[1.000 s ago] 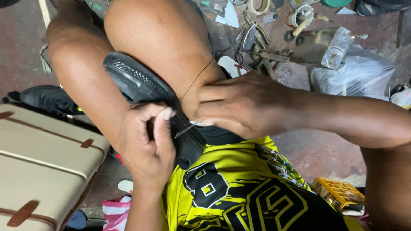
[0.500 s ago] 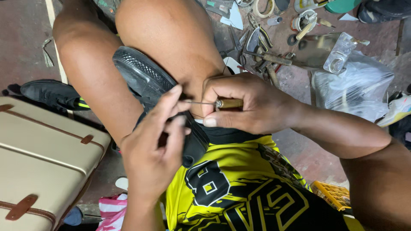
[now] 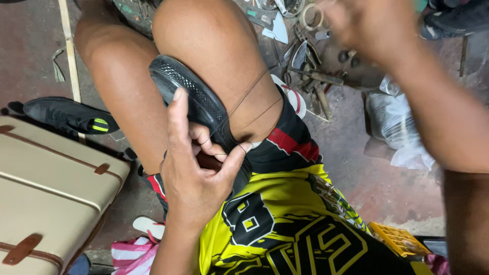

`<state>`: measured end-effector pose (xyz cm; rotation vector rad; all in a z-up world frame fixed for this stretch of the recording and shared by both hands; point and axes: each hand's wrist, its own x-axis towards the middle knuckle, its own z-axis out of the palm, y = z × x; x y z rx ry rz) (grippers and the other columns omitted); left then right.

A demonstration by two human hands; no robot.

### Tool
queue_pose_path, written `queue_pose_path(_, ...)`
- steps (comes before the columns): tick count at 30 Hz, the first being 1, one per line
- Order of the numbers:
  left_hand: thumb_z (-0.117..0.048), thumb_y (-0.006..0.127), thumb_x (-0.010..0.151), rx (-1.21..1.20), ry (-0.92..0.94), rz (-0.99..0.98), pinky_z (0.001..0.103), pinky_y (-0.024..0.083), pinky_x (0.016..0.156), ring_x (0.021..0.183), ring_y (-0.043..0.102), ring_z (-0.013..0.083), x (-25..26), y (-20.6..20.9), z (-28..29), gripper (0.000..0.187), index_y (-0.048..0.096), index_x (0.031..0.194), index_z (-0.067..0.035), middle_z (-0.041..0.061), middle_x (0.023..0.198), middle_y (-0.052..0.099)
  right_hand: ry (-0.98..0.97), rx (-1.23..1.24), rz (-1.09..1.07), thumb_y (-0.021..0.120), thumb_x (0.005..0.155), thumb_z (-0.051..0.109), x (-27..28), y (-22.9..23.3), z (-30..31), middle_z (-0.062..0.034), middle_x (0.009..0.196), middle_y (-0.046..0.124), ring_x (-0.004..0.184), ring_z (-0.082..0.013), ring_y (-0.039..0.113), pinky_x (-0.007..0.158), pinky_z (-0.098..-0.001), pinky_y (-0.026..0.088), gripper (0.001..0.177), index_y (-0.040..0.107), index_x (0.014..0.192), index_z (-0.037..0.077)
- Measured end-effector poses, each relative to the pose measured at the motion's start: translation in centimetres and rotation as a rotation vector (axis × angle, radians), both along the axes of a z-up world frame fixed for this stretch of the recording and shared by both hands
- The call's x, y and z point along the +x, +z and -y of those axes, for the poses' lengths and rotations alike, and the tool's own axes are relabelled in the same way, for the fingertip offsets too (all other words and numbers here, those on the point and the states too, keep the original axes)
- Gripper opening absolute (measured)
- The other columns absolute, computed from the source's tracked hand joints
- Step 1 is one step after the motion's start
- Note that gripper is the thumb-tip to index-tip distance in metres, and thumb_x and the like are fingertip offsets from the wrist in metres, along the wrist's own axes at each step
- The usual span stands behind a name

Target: The person is repairing a black shoe by hand-sewing the sole to the upper. They use a needle and thread to stitch through the shoe's material, pulling the thread tight with each pass. The task is performed while sitting on the floor with the shoe resting on their lap.

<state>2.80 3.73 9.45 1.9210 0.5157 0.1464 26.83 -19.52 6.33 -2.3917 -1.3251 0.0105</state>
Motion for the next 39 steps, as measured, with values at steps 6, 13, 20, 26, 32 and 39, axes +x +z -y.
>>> queue_pose_path(6,-0.006,0.094,0.078,0.049,-0.058,0.044,0.023,0.051,0.064,0.066,0.055,0.0088,0.1,-0.4,-0.4,0.108,0.026,0.162,-0.006,0.002,0.085,0.05,-0.336,-0.123,-0.313,0.061,0.103,0.011,-3.1,-0.7,2.9,-0.0084,0.102,0.07,0.087,-0.0247,0.07,0.074,-0.0366,0.057,0.019,0.066,0.12,0.007)
queue_pose_path(13,0.0,0.086,0.085,-0.072,-0.098,0.11,0.021,0.053,0.064,0.067,0.065,0.0067,-0.1,-1.2,-0.7,0.1,0.024,0.163,-0.006,0.013,0.129,0.063,-0.341,-0.11,-0.401,0.058,0.096,0.009,-4.0,-2.1,5.1,-0.0088,0.099,0.07,0.086,-0.024,0.07,0.071,-0.0352,0.058,0.033,0.062,0.129,0.005)
queue_pose_path(20,0.001,0.084,0.089,-0.097,-0.054,0.145,0.019,0.054,0.069,0.071,0.068,0.0064,0.2,-0.6,-0.5,0.098,0.023,0.166,-0.006,0.019,0.14,0.061,-0.005,-0.257,-0.204,0.064,0.092,0.014,-8.2,0.0,-1.3,-0.0122,0.085,0.067,0.077,-0.0268,0.068,0.062,-0.0405,0.055,0.037,0.065,0.129,0.007)
queue_pose_path(26,0.005,0.068,0.093,0.066,0.031,0.188,0.021,0.06,0.076,0.106,0.068,0.0185,-2.2,0.1,-0.6,0.063,0.046,0.151,-0.002,0.019,0.155,0.041,0.17,0.158,-0.529,0.059,0.101,0.018,-11.6,2.3,-6.7,-0.0099,0.104,0.066,0.091,-0.0198,0.066,0.081,-0.0345,0.053,0.04,0.052,0.139,0.007)
queue_pose_path(32,0.005,0.059,0.097,-0.125,0.444,0.239,0.02,0.049,0.078,0.078,0.053,0.0094,-9.0,-1.5,-2.9,0.037,0.057,0.134,0.0,0.013,0.132,0.053,-0.003,0.464,-1.261,0.061,0.107,0.021,-10.3,3.0,-6.7,-0.0003,0.089,0.052,0.078,-0.0066,0.051,0.071,-0.0205,0.044,0.042,0.047,0.143,0.005)
queue_pose_path(39,-0.012,0.085,0.084,0.452,0.203,0.006,0.033,0.055,0.085,0.102,0.067,0.0298,-11.0,-4.7,0.6,0.041,0.067,0.12,-0.007,0.015,0.124,0.056,0.019,0.24,-0.724,0.094,0.083,0.014,-13.1,1.1,-9.7,0.0069,0.074,0.04,0.062,-0.0033,0.039,0.058,-0.0204,0.035,0.077,0.046,0.143,0.004)
